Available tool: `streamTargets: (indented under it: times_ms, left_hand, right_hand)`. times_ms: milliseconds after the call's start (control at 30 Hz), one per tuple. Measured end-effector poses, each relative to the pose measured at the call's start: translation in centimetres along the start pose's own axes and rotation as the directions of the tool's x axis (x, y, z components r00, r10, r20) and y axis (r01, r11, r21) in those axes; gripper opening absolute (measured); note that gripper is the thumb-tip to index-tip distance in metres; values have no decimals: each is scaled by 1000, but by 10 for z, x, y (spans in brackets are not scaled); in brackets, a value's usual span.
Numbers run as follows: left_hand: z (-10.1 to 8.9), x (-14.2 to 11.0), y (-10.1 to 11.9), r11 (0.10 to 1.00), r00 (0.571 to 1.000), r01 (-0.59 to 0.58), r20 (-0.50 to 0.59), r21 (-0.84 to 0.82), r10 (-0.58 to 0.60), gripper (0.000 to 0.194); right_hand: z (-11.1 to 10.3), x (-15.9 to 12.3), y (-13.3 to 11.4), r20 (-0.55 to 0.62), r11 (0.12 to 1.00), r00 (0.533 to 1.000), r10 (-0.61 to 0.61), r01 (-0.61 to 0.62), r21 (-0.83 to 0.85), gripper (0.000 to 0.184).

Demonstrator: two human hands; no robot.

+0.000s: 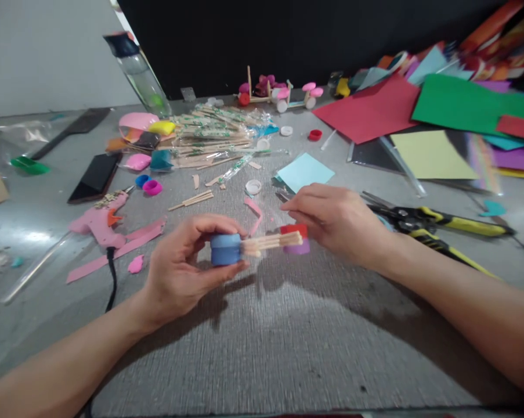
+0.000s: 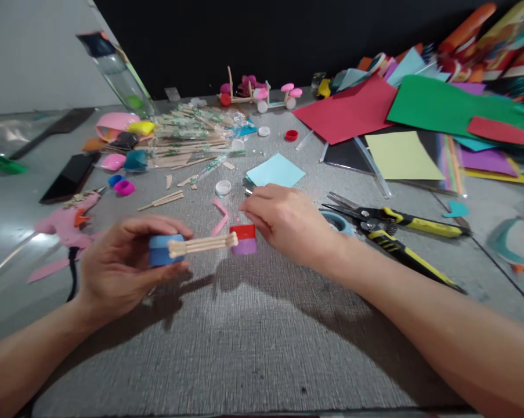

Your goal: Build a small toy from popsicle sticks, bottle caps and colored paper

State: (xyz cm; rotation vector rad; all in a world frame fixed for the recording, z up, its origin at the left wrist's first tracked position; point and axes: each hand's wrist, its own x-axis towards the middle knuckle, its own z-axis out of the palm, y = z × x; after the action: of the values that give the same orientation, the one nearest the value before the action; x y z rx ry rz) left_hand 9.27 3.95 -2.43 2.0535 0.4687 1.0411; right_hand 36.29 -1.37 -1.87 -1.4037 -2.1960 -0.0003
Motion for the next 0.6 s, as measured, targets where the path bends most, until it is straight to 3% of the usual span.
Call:
streamTargets:
  times_ms: [100, 200, 267, 333, 500, 600]
  left_hand:
    - [-5, 12, 10, 998, 981, 3, -195, -58, -14, 38]
    - [-17, 27, 22, 986, 910, -108, -412, -127, 46, 39]
    - [-28, 35, 31, 974, 859, -198, -498, -108, 119, 40]
    - [-39, 41, 40, 975, 846, -212, -511, -66, 149, 40]
    - [-63, 43, 59, 968, 807, -250, -547, 29, 224, 43]
    - [-77, 40, 62, 939, 726, -320, -605, 122, 326, 50]
  right_hand:
    - [-9, 0, -4, -43, 999, 999, 22, -20, 43, 25]
    - [-13, 0, -8, -59, 999, 998, -7, 10, 39, 23]
    - [-9, 2, -12, -4, 998, 998, -61, 61, 23, 24]
    - [0, 8, -22, 89, 996, 992, -87, 86, 13, 24]
    - [44, 55, -86, 189, 986, 980, -68, 37, 161, 15]
    - [76, 97, -138, 142, 965, 982, -124, 86, 249, 21]
